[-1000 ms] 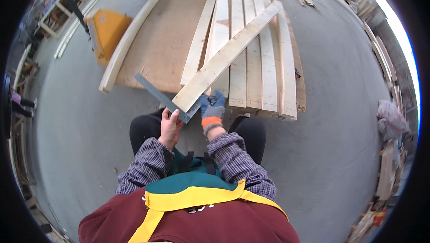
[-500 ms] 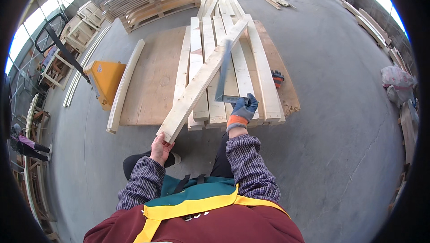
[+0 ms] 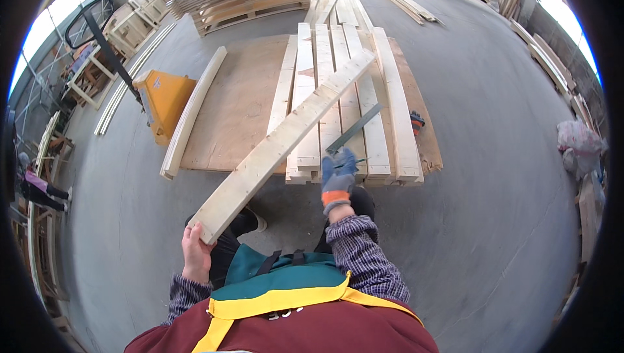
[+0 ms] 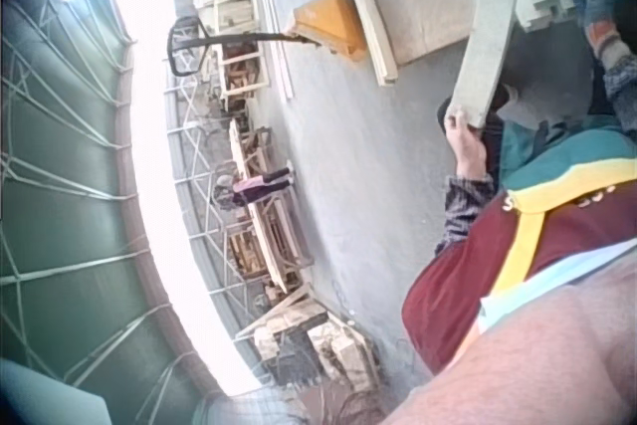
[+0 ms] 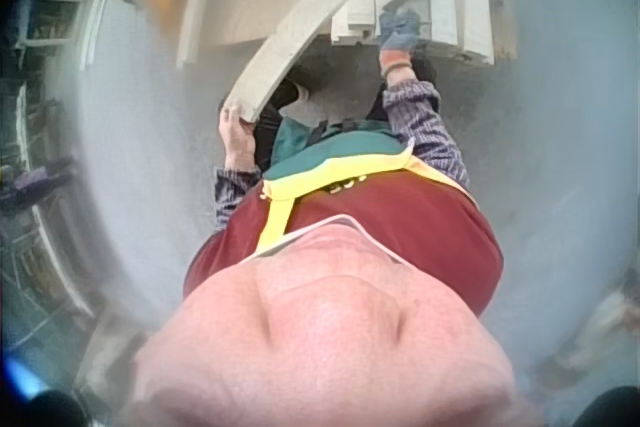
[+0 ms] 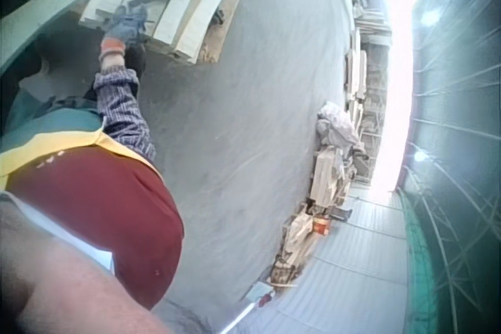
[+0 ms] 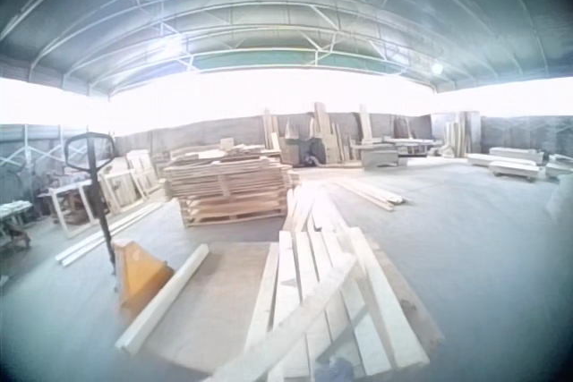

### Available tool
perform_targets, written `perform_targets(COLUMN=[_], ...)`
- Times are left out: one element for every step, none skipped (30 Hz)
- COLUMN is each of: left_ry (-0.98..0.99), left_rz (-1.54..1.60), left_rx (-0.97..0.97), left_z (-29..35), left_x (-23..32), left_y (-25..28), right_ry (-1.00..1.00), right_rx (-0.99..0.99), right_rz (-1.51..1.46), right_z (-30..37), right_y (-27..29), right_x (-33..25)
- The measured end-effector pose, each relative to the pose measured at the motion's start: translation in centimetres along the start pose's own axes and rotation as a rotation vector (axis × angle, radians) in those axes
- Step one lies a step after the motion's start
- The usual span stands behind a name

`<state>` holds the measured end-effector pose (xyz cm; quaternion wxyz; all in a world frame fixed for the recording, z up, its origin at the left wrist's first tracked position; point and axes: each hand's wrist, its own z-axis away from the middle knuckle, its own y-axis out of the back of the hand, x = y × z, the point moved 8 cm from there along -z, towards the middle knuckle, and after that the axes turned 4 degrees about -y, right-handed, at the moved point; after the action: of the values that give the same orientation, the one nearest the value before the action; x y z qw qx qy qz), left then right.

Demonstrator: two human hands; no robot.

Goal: The person kneels on the floor and repeatedly marks wooden planks using a try square and a pencil. They pick up a plank, align the square, draw a line, and place the plank back on the stack, repeating this process for multiple pieces.

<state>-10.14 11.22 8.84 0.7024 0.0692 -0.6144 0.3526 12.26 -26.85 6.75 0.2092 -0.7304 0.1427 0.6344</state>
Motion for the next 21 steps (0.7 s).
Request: perform_targets(left_ry=[0.01,-0.011,-0.025,-0.023,-0.044,-0.052,-0.106,-0.098,-0.108,-0.132,-0.135,-0.109,-0.086,-0.061,-0.055,-0.086,-0.095,-0.12,-0.144,-0.157,-0.177], left_rz=[-0.009,0.007,0.029,0.046,0.055,0.06,0.09,0.071,0.073,0.087,0.072,0.078,0.081,0.079,0.012,0.04,0.025,-0.017,-0.012,0.031,0.04], left_rx=[0.014,-0.015,0.043,0.069,0.062,0.063,0.049,0.058,0.044,0.017,0.012,0.029,0.042,0.053,0.118,0.108,0.137,0.155,0.184,0.209,0.227], left_z=[1.4,2.7,3.8,5.1,6.1,7.0,7.8,8.2,8.7,9.2,9.6,10.2,10.9,11.5,11.9,12.2,12.6,12.7,12.8,12.8,12.6], left_x=[0.5,1.0,1.1,1.0,1.0,0.8,0.7,0.1,-0.4,-0.9,-1.5,-2.5,-3.3,-3.8,-4.1,-4.0,-4.0,-3.6,-3.2,-2.7,-2.1], left_y=[0.9,1.2,2.1,2.9,3.5,4.3,4.9,5.8,6.5,7.1,7.9,8.6,9.3,9.8,10.5,10.5,10.6,10.4,10.2,9.8,9.4], right_ry=[-0.342,-0.402,-0.439,-0.49,-0.516,-0.514,-0.546,-0.535,-0.532,-0.526,-0.54,-0.515,-0.504,-0.49,-0.508,-0.49,-0.424,-0.413,-0.446,-0.484,-0.456], right_rx=[-0.155,-0.131,-0.151,-0.17,-0.051,0.036,0.078,0.064,0.062,0.08,0.071,0.014,-0.013,-0.038,-0.074,-0.111,-0.174,-0.217,-0.246,-0.283,-0.285], right_rz=[-0.313,-0.477,-0.489,-0.505,-0.462,-0.466,-0.452,-0.466,-0.466,-0.442,-0.466,-0.477,-0.457,-0.446,-0.432,-0.414,-0.361,-0.33,-0.288,-0.298,-0.372], right_z=[1.9,3.5,4.8,5.8,6.0,6.2,6.6,7.1,7.6,8.2,8.9,9.3,9.9,10.5,10.7,10.6,10.3,10.0,9.9,9.9,9.6], right_y=[-2.5,-4.7,-6.3,-7.6,-8.2,-8.8,-9.1,-9.5,-9.5,-9.3,-9.6,-10.3,-10.7,-11.4,-12.6,-13.8,-15.1,-16.5,-17.7,-19.1,-20.4], right_x=[2.4,3.0,3.4,3.9,4.6,5.0,5.4,5.5,5.5,5.5,5.5,5.0,4.6,4.1,3.7,3.1,2.3,1.8,1.9,2.0,1.9])
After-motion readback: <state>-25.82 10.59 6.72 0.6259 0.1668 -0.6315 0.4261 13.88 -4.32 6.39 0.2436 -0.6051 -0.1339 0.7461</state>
